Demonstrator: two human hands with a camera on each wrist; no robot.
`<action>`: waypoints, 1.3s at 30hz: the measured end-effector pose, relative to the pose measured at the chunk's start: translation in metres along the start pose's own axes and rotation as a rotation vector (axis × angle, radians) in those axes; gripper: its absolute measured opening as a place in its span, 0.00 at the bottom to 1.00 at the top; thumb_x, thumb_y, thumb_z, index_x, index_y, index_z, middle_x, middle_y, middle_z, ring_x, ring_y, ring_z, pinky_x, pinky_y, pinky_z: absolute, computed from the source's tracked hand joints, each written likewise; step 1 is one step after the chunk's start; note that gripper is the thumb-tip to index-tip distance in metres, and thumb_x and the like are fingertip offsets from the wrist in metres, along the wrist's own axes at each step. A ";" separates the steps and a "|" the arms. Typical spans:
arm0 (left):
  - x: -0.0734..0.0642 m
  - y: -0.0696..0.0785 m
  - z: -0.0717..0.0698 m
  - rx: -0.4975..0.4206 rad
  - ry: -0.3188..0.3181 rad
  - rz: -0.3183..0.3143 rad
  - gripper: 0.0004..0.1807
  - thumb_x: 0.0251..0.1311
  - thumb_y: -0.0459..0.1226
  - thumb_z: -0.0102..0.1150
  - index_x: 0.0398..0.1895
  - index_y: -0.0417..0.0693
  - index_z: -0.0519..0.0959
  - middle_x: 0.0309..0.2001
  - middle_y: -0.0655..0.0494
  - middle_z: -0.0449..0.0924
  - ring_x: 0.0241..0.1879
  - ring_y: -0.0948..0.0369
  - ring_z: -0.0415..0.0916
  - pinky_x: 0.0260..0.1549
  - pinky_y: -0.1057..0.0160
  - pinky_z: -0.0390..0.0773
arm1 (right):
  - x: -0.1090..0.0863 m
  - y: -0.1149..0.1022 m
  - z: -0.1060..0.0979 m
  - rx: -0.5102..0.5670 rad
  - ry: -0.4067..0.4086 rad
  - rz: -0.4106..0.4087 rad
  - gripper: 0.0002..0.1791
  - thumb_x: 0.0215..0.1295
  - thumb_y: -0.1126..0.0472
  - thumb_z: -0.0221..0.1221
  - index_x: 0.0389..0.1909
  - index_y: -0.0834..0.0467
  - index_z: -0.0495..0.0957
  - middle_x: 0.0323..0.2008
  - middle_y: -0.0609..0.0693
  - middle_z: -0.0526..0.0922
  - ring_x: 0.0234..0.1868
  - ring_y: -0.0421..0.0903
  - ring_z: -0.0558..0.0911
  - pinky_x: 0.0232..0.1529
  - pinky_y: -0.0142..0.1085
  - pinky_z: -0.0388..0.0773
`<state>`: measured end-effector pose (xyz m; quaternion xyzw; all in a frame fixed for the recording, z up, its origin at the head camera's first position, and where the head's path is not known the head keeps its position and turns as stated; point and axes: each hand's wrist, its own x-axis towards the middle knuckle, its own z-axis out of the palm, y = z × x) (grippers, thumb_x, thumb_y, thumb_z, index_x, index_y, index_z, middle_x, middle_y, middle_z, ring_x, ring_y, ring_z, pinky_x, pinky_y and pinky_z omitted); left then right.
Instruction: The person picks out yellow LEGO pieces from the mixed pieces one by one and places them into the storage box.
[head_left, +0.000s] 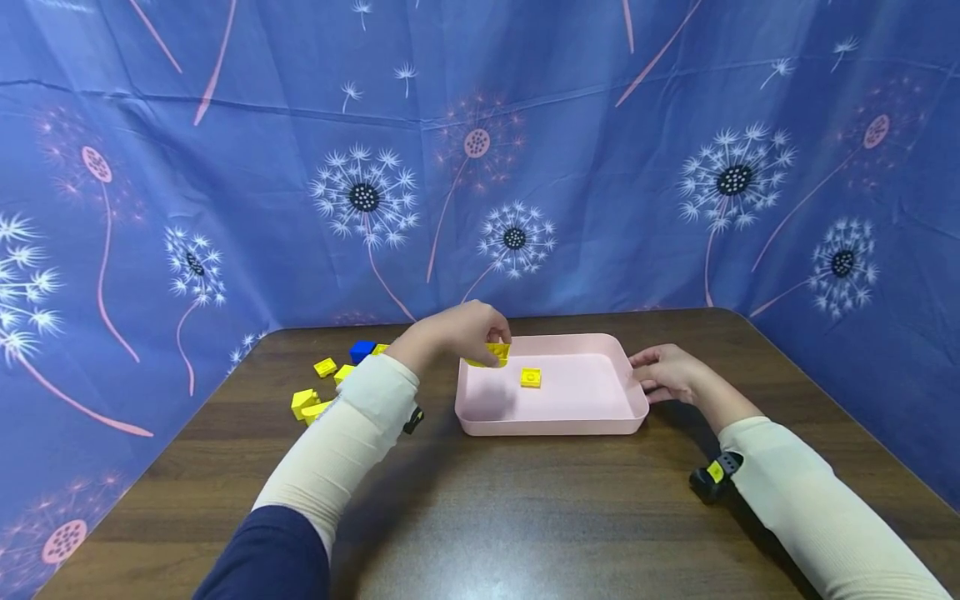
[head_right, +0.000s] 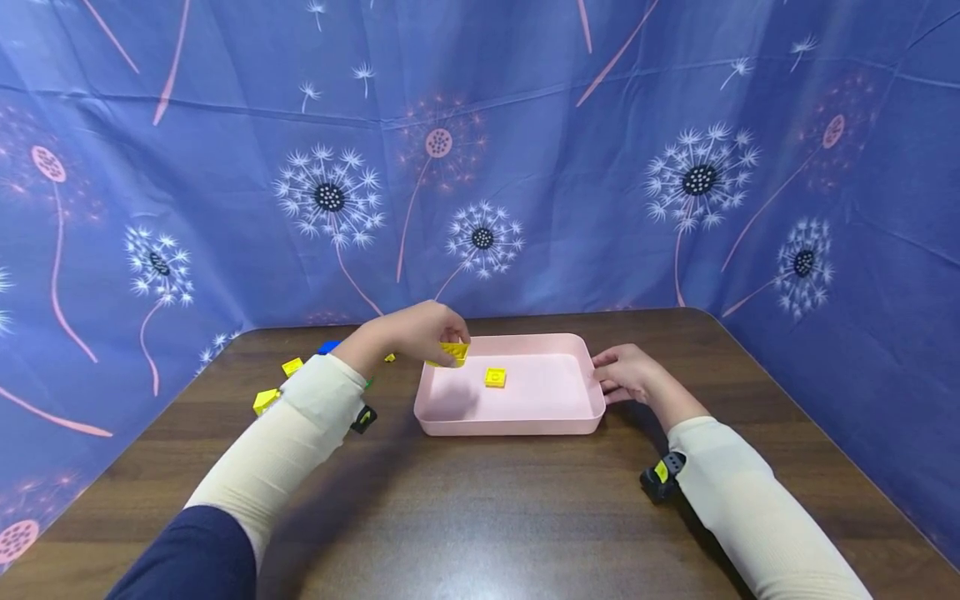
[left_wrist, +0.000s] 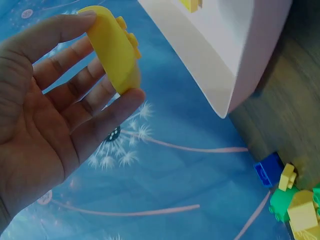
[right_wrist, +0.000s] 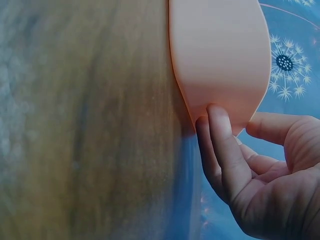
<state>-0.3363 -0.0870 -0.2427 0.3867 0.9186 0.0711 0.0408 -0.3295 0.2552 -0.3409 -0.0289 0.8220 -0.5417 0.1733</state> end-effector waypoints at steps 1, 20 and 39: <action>0.004 0.001 0.000 -0.002 -0.003 0.006 0.15 0.52 0.38 0.70 0.44 0.45 0.84 0.30 0.57 0.77 0.33 0.62 0.69 0.33 0.67 0.72 | 0.000 0.000 0.000 0.000 -0.001 -0.002 0.31 0.66 0.68 0.55 0.65 0.78 0.57 0.51 0.68 0.77 0.40 0.45 0.83 0.40 0.45 0.83; 0.057 -0.004 0.018 -0.022 -0.009 -0.057 0.15 0.51 0.36 0.71 0.45 0.47 0.85 0.34 0.58 0.79 0.36 0.63 0.71 0.36 0.68 0.72 | 0.000 -0.001 0.001 0.007 0.001 -0.013 0.30 0.66 0.68 0.55 0.64 0.78 0.58 0.50 0.67 0.77 0.40 0.45 0.83 0.40 0.45 0.83; 0.075 -0.016 0.049 -0.173 -0.115 -0.412 0.11 0.53 0.36 0.72 0.39 0.51 0.83 0.40 0.58 0.78 0.40 0.57 0.74 0.36 0.60 0.80 | -0.002 0.002 -0.001 0.023 0.007 0.000 0.29 0.67 0.68 0.54 0.64 0.78 0.59 0.45 0.62 0.80 0.37 0.44 0.83 0.40 0.44 0.83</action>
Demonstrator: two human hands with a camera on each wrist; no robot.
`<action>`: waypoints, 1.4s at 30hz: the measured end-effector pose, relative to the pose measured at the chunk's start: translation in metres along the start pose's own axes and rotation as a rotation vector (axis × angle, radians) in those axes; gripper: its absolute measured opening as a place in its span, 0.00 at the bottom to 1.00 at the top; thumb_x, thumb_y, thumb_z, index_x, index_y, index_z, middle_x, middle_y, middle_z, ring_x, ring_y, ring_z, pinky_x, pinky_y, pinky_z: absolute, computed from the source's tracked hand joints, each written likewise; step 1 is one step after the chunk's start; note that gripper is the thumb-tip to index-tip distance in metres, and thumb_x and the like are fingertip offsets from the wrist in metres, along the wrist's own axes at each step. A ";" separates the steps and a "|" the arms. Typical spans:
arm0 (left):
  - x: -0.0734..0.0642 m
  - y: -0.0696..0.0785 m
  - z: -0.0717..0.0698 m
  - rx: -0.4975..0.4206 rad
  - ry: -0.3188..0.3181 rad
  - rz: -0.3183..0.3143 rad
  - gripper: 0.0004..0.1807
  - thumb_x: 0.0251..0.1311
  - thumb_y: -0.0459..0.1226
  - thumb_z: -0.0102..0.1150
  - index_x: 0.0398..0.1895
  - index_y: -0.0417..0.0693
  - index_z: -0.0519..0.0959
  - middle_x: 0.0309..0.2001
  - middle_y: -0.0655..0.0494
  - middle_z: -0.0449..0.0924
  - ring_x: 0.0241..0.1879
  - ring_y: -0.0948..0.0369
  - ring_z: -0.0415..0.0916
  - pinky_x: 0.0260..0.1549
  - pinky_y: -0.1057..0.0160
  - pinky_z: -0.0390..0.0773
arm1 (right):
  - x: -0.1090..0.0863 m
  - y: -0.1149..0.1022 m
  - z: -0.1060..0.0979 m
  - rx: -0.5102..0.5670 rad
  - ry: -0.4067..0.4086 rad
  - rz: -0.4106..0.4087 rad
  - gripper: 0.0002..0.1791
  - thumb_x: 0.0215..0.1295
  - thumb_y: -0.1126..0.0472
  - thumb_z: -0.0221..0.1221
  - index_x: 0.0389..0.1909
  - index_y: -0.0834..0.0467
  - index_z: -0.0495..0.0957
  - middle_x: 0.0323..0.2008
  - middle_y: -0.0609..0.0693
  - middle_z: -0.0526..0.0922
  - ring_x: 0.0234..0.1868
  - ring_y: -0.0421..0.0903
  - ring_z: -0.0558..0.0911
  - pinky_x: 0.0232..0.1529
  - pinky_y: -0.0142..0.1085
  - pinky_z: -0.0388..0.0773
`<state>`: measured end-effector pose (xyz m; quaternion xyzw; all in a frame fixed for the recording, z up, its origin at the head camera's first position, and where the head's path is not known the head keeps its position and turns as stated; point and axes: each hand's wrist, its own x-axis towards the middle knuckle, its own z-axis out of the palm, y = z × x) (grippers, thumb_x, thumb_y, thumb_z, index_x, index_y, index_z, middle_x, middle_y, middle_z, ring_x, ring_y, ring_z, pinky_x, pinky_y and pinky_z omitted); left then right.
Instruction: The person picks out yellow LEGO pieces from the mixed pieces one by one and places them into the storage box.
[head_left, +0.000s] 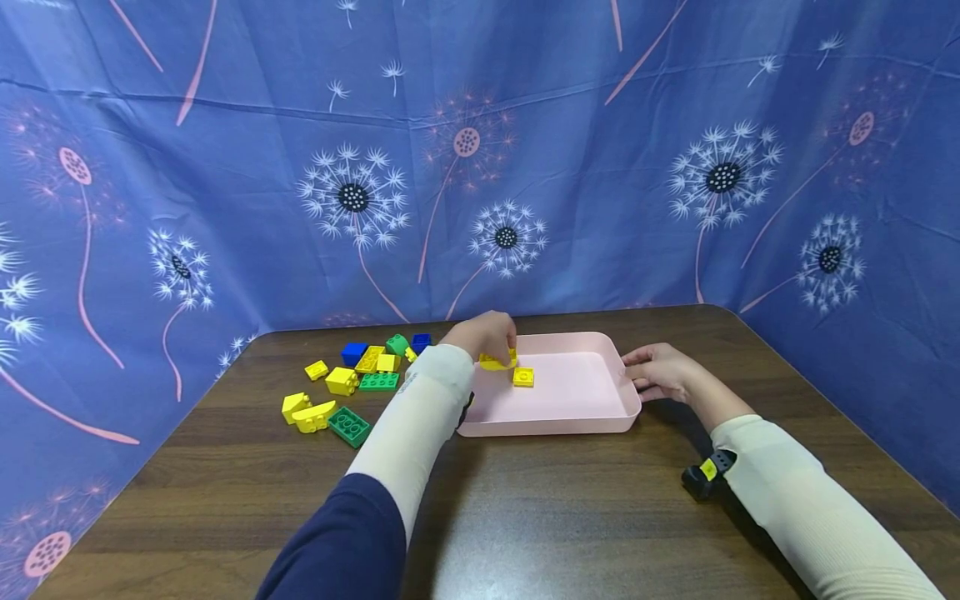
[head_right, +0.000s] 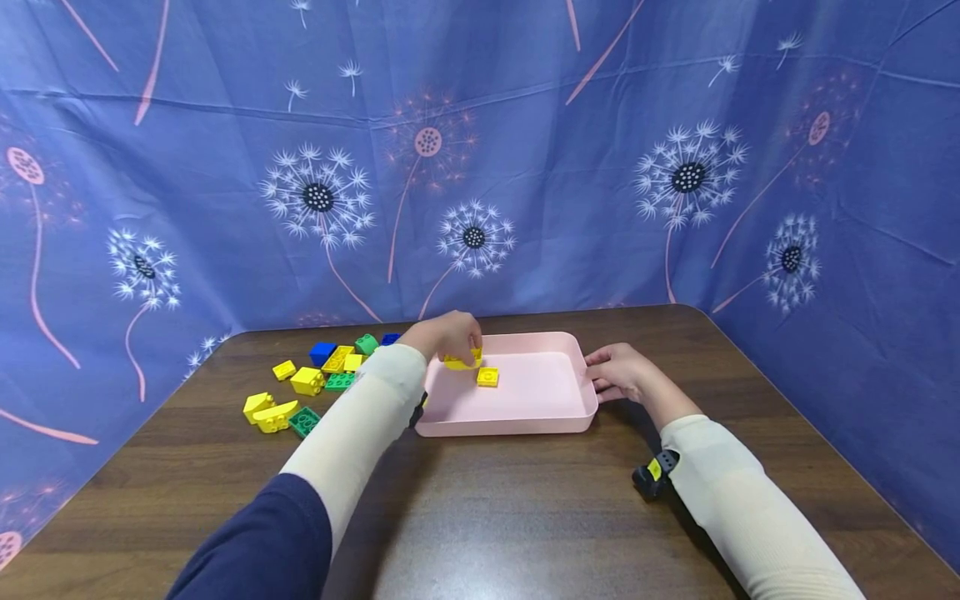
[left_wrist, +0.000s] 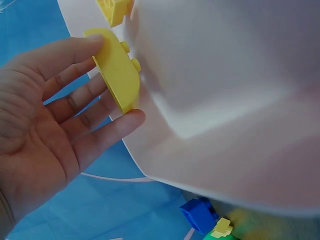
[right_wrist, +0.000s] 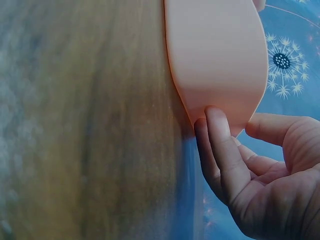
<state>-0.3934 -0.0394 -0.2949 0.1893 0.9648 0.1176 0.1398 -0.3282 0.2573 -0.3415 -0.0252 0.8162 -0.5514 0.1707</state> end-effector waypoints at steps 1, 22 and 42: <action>0.001 -0.001 0.001 0.005 -0.002 -0.003 0.11 0.52 0.36 0.72 0.39 0.51 0.83 0.40 0.58 0.78 0.40 0.57 0.74 0.37 0.61 0.79 | 0.000 0.000 0.000 -0.001 -0.001 0.000 0.29 0.67 0.68 0.54 0.64 0.78 0.58 0.45 0.62 0.80 0.37 0.44 0.82 0.40 0.44 0.83; -0.009 -0.006 -0.011 -0.065 -0.065 -0.071 0.16 0.52 0.35 0.73 0.46 0.49 0.82 0.44 0.58 0.78 0.44 0.56 0.75 0.40 0.53 0.81 | 0.001 -0.001 0.000 -0.011 -0.010 0.003 0.30 0.67 0.68 0.55 0.65 0.78 0.57 0.46 0.63 0.79 0.38 0.44 0.83 0.41 0.45 0.83; -0.055 -0.016 -0.039 0.098 0.056 0.214 0.17 0.54 0.40 0.71 0.47 0.49 0.83 0.43 0.53 0.81 0.38 0.61 0.74 0.37 0.64 0.77 | 0.001 0.000 -0.001 -0.010 -0.031 -0.004 0.30 0.68 0.68 0.54 0.64 0.79 0.56 0.45 0.60 0.79 0.38 0.45 0.82 0.42 0.46 0.82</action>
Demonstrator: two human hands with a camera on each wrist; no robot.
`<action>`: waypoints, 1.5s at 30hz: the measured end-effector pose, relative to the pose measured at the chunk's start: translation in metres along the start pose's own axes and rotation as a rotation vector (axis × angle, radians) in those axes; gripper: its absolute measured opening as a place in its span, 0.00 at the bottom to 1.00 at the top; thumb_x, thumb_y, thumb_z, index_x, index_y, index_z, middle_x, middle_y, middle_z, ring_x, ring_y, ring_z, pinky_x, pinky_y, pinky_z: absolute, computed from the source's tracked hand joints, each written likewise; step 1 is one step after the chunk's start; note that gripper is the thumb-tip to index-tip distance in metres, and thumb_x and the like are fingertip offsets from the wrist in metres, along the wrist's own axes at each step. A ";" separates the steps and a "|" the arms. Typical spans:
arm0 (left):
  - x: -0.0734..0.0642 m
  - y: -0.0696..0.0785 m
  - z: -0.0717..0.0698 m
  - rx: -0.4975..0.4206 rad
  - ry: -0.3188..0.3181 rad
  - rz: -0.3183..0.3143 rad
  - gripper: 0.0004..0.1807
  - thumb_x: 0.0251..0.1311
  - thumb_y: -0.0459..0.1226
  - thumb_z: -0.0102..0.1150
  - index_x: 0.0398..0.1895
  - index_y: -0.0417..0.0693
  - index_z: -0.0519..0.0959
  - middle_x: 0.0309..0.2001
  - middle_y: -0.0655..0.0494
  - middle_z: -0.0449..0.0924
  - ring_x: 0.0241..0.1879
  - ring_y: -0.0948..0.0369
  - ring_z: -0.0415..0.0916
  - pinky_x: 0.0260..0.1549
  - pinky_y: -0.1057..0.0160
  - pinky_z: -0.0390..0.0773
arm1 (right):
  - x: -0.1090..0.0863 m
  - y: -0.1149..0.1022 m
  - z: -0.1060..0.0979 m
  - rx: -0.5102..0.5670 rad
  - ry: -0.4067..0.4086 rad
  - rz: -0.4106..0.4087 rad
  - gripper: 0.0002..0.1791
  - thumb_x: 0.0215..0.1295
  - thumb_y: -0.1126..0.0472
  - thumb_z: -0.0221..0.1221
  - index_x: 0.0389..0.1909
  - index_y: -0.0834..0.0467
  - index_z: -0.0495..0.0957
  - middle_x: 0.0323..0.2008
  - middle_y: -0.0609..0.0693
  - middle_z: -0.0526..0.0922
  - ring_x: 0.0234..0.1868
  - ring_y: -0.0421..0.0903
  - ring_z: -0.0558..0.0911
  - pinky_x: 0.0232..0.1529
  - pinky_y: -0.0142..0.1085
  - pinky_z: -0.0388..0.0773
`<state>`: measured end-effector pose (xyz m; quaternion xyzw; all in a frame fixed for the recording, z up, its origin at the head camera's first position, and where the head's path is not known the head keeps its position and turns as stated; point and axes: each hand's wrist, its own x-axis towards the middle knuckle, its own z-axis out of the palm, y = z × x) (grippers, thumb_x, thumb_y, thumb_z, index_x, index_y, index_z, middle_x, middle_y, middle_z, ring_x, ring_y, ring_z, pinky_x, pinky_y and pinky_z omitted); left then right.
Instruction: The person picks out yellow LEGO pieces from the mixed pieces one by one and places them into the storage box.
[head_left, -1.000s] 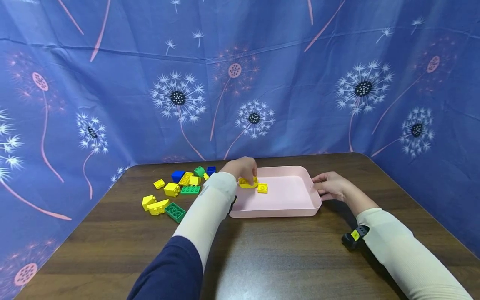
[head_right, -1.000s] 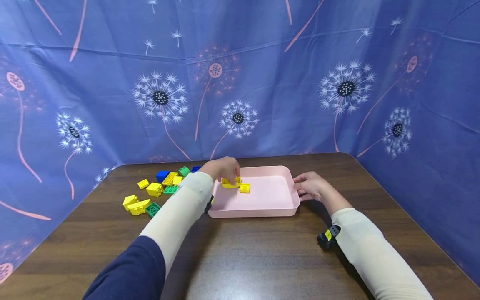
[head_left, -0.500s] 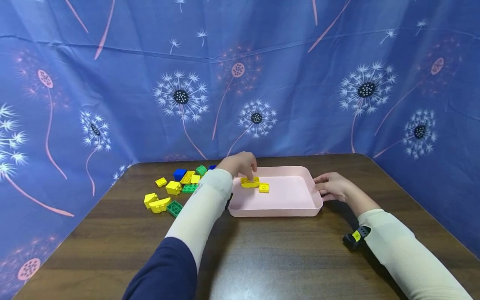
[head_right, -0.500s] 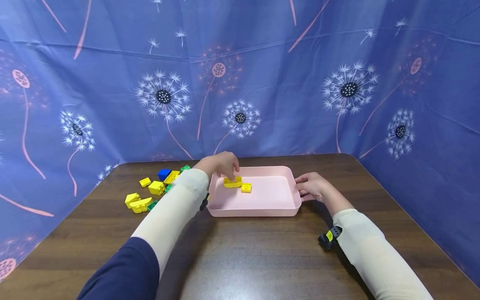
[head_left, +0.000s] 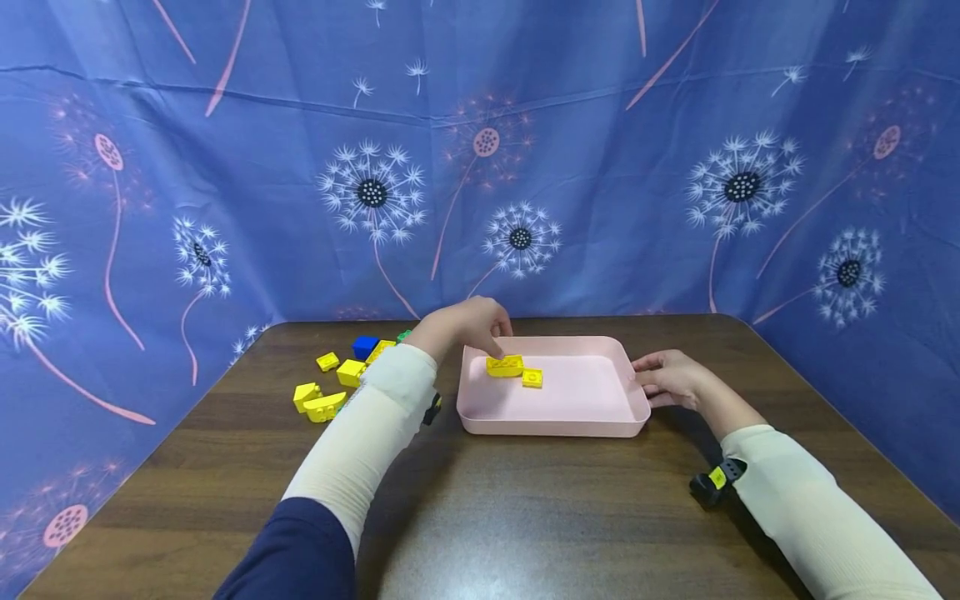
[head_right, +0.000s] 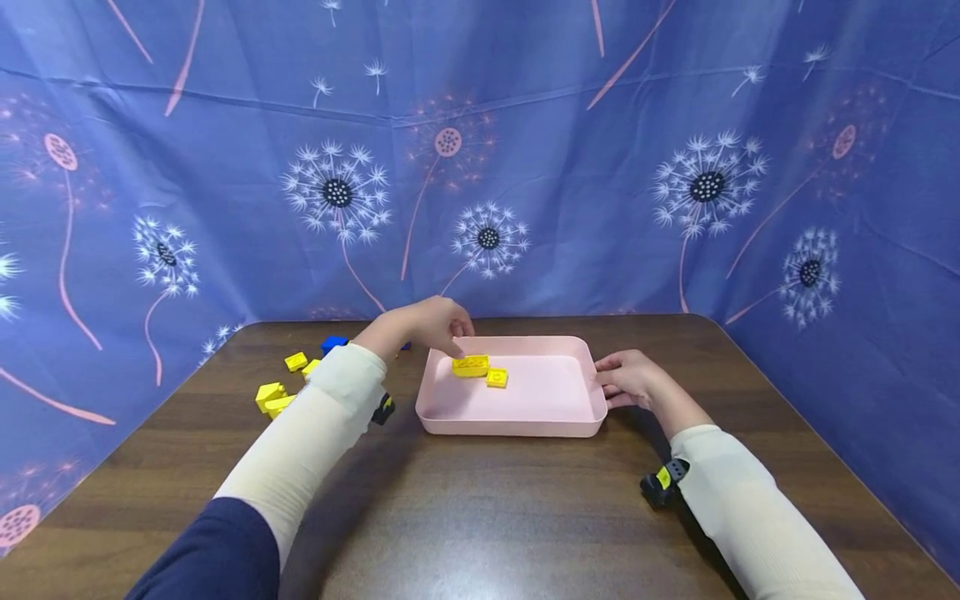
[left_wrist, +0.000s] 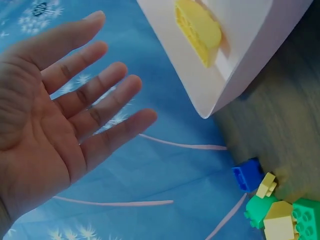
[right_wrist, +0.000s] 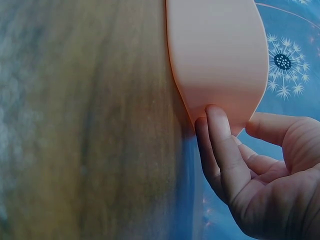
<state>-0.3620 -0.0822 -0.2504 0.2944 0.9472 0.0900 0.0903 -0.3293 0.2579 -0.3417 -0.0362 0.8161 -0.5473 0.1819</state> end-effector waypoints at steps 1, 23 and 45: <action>-0.004 0.001 -0.001 0.016 0.006 0.008 0.17 0.53 0.41 0.72 0.47 0.50 0.83 0.43 0.53 0.81 0.41 0.61 0.74 0.40 0.64 0.77 | 0.000 0.000 0.000 0.002 0.000 0.000 0.30 0.68 0.68 0.54 0.64 0.79 0.56 0.45 0.61 0.79 0.39 0.45 0.82 0.42 0.46 0.82; -0.068 -0.016 0.021 0.034 0.039 0.069 0.28 0.46 0.38 0.77 0.53 0.46 0.80 0.49 0.52 0.81 0.47 0.55 0.75 0.50 0.59 0.76 | -0.004 0.006 0.001 0.025 0.012 0.003 0.29 0.67 0.69 0.54 0.64 0.79 0.56 0.44 0.60 0.80 0.38 0.45 0.83 0.41 0.46 0.82; -0.110 -0.033 0.042 -0.045 0.030 0.010 0.30 0.44 0.35 0.78 0.54 0.44 0.80 0.50 0.51 0.81 0.48 0.52 0.77 0.49 0.55 0.77 | -0.002 0.001 0.003 0.007 0.018 -0.021 0.28 0.68 0.69 0.53 0.63 0.80 0.58 0.42 0.59 0.80 0.37 0.45 0.83 0.41 0.46 0.82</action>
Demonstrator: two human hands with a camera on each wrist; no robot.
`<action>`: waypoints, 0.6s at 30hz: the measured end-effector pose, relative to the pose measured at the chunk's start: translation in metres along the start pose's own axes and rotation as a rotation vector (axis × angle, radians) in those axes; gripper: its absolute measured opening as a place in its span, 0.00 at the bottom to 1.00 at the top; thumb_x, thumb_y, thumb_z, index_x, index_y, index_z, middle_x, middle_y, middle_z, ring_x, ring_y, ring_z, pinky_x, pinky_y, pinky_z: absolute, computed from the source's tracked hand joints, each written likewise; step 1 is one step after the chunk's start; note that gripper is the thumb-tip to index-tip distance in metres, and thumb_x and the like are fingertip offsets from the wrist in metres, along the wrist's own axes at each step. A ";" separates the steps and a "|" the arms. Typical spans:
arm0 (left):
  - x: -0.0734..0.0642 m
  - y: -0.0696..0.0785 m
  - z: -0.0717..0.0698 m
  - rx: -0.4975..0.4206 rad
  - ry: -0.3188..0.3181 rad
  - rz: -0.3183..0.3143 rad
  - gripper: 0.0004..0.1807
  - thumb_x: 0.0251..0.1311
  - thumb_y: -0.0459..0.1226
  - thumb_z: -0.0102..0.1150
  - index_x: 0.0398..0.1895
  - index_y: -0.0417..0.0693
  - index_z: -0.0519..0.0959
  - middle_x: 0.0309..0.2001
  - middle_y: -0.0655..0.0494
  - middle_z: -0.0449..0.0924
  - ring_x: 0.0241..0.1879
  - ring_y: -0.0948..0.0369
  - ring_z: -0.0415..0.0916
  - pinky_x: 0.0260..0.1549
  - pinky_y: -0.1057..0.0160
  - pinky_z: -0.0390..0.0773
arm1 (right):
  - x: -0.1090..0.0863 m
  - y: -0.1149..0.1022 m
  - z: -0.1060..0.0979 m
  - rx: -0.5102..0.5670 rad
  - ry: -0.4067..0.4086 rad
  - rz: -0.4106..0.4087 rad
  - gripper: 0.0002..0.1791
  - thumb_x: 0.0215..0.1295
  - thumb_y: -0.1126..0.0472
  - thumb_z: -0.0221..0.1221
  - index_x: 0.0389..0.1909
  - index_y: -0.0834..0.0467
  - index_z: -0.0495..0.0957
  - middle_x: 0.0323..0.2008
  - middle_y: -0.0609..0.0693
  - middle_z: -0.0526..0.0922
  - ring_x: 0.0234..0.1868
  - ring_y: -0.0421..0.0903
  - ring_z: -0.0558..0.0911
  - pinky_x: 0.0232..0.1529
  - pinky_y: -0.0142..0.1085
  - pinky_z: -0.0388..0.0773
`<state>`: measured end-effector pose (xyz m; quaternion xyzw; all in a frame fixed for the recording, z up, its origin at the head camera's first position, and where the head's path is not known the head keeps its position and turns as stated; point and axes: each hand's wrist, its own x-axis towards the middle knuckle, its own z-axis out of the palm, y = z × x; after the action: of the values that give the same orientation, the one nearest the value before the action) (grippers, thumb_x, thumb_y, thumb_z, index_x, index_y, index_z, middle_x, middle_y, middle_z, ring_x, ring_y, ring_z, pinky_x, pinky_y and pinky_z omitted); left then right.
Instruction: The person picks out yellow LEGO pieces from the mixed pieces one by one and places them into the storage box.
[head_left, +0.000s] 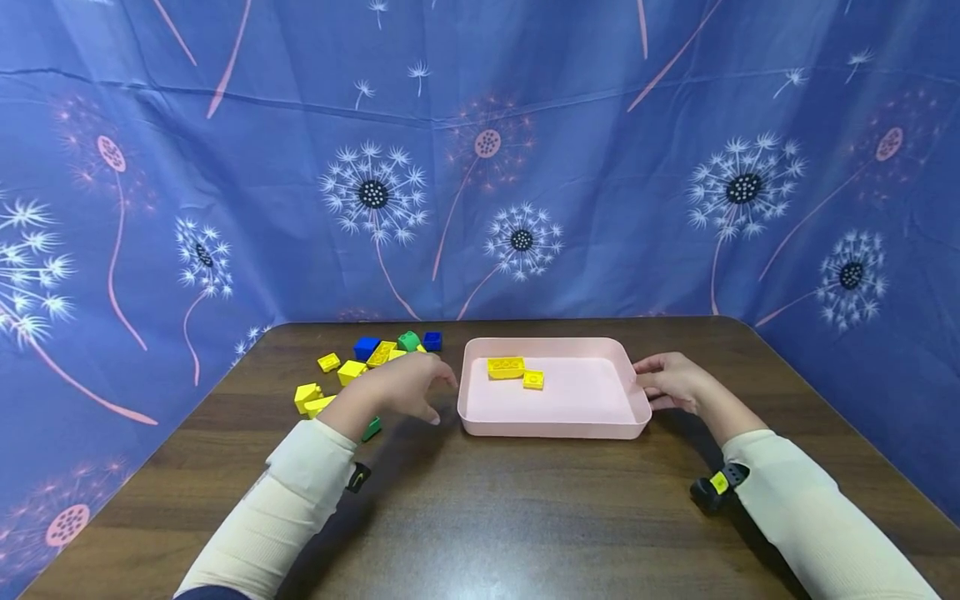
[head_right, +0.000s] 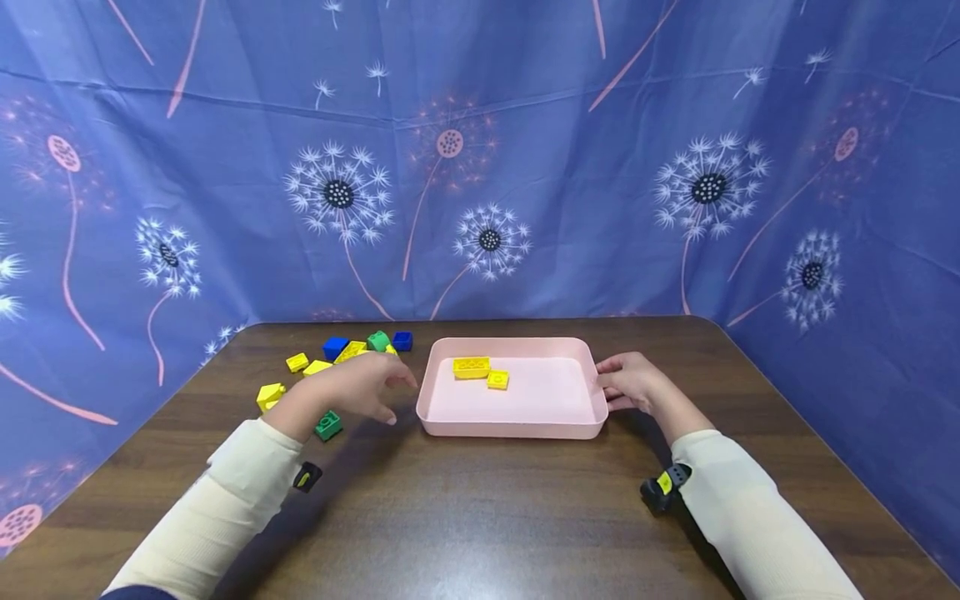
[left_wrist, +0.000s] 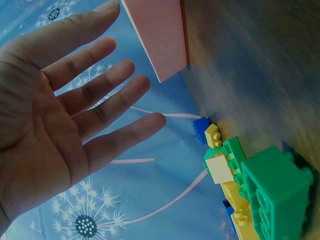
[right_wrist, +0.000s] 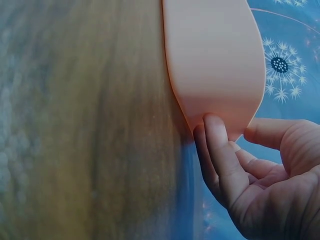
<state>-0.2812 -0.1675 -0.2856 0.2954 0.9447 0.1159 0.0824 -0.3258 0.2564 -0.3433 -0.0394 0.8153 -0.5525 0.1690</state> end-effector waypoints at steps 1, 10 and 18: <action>-0.001 -0.001 0.000 -0.001 0.004 0.006 0.29 0.44 0.35 0.78 0.54 0.43 0.80 0.50 0.51 0.81 0.47 0.52 0.77 0.48 0.55 0.77 | 0.000 0.000 0.000 0.003 0.000 0.000 0.28 0.68 0.68 0.54 0.63 0.80 0.58 0.42 0.59 0.80 0.37 0.44 0.83 0.41 0.46 0.82; -0.019 -0.010 -0.004 -0.005 0.059 0.021 0.27 0.44 0.35 0.78 0.52 0.46 0.81 0.49 0.56 0.82 0.49 0.53 0.78 0.49 0.53 0.78 | 0.002 -0.002 -0.001 0.003 -0.006 0.003 0.28 0.68 0.68 0.53 0.63 0.80 0.57 0.42 0.59 0.81 0.37 0.44 0.83 0.41 0.45 0.82; -0.039 -0.020 -0.012 -0.004 0.132 0.058 0.27 0.44 0.36 0.77 0.51 0.42 0.81 0.48 0.52 0.81 0.46 0.52 0.78 0.45 0.53 0.78 | 0.000 -0.003 0.000 0.011 -0.007 0.007 0.28 0.68 0.69 0.52 0.63 0.80 0.57 0.43 0.61 0.80 0.36 0.43 0.83 0.40 0.45 0.83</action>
<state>-0.2630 -0.2081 -0.2763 0.3144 0.9389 0.1393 0.0172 -0.3268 0.2557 -0.3406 -0.0374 0.8119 -0.5560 0.1739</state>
